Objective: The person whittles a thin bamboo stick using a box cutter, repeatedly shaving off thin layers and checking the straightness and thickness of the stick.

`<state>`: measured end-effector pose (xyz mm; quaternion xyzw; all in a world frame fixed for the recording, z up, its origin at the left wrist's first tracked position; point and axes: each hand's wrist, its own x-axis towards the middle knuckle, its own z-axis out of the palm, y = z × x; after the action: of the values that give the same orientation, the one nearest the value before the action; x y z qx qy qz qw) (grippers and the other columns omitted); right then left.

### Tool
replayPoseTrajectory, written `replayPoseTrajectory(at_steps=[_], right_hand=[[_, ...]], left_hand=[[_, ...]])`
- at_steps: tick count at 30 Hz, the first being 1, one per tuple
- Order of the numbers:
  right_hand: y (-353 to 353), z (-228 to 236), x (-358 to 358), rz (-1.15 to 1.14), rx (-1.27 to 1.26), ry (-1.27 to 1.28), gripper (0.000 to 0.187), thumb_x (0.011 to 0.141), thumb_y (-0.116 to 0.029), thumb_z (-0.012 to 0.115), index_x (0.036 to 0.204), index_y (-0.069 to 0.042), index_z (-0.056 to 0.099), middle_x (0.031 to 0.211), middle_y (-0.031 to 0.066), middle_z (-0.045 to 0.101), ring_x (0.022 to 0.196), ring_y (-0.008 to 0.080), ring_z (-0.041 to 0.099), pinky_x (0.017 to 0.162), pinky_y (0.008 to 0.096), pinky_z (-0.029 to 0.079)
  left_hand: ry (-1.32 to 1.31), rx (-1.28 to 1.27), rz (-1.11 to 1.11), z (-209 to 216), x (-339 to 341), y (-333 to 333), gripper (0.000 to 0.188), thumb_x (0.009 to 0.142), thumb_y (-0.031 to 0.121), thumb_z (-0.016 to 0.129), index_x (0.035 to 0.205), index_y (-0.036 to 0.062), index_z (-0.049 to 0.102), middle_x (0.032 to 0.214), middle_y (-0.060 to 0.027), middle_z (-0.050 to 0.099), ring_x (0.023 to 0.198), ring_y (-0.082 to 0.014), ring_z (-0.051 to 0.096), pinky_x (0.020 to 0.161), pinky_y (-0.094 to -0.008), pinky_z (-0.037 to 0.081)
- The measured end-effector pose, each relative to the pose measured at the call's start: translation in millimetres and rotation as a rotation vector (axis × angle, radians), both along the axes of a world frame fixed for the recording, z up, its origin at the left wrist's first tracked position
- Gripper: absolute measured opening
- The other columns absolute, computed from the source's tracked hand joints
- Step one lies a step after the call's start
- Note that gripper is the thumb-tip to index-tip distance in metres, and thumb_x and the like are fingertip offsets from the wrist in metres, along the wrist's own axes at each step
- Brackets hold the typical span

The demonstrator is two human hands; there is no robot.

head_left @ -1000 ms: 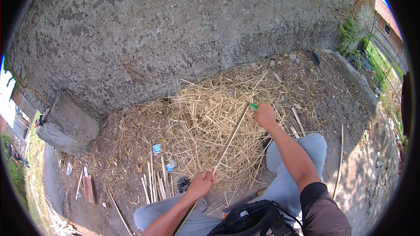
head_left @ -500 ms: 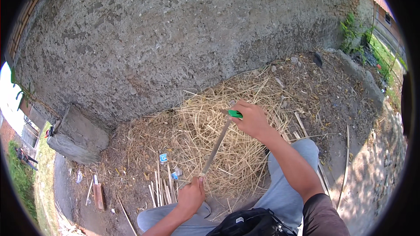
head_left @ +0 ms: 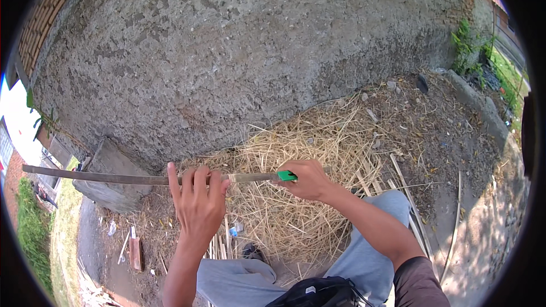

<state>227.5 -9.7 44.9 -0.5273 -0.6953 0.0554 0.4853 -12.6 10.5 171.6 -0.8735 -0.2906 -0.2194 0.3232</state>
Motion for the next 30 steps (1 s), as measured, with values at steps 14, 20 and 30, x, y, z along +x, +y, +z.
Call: replayPoseTrajectory(at_steps=[14,20,30], right_hand=[[2.4,15.9,-6.7,0.221,-0.145,0.614,0.028,0.101,-0.026,0.051,0.101,-0.001,0.065,0.075,0.0022,0.064,0.070,0.0109,0.059,0.070,0.0293,0.049],[1.6,36.6,3.8,0.115,-0.234,0.713,0.027,0.101,-0.023,0.049,0.093,-0.001,0.062,0.078,0.0048,0.065,0.077,0.0121,0.058,0.078,0.0310,0.046],[9.3,19.2,-6.1,-0.060,-0.212,0.739,0.025,0.100,-0.023,0.052,0.091,-0.003,0.064,0.075,0.0014,0.065,0.064,0.0076,0.048,0.061,0.0270,0.041]], left_hand=[[-0.548,-1.000,-0.152,-114.0,56.6,-6.2,0.047,0.085,0.022,0.072,0.118,-0.0042,0.052,0.108,-0.0232,0.064,0.104,-0.0367,0.063,0.089,-0.0429,0.049],[-0.480,-1.261,-0.047,-140.2,46.1,8.6,0.042,0.084,0.020,0.073,0.115,-0.0035,0.056,0.095,-0.0187,0.069,0.093,-0.0323,0.069,0.082,-0.0412,0.052],[-0.635,-0.476,-0.205,-146.5,42.6,9.5,0.038,0.080,0.018,0.077,0.109,-0.0003,0.059,0.090,-0.0139,0.067,0.080,-0.0318,0.064,0.072,-0.0396,0.050]])
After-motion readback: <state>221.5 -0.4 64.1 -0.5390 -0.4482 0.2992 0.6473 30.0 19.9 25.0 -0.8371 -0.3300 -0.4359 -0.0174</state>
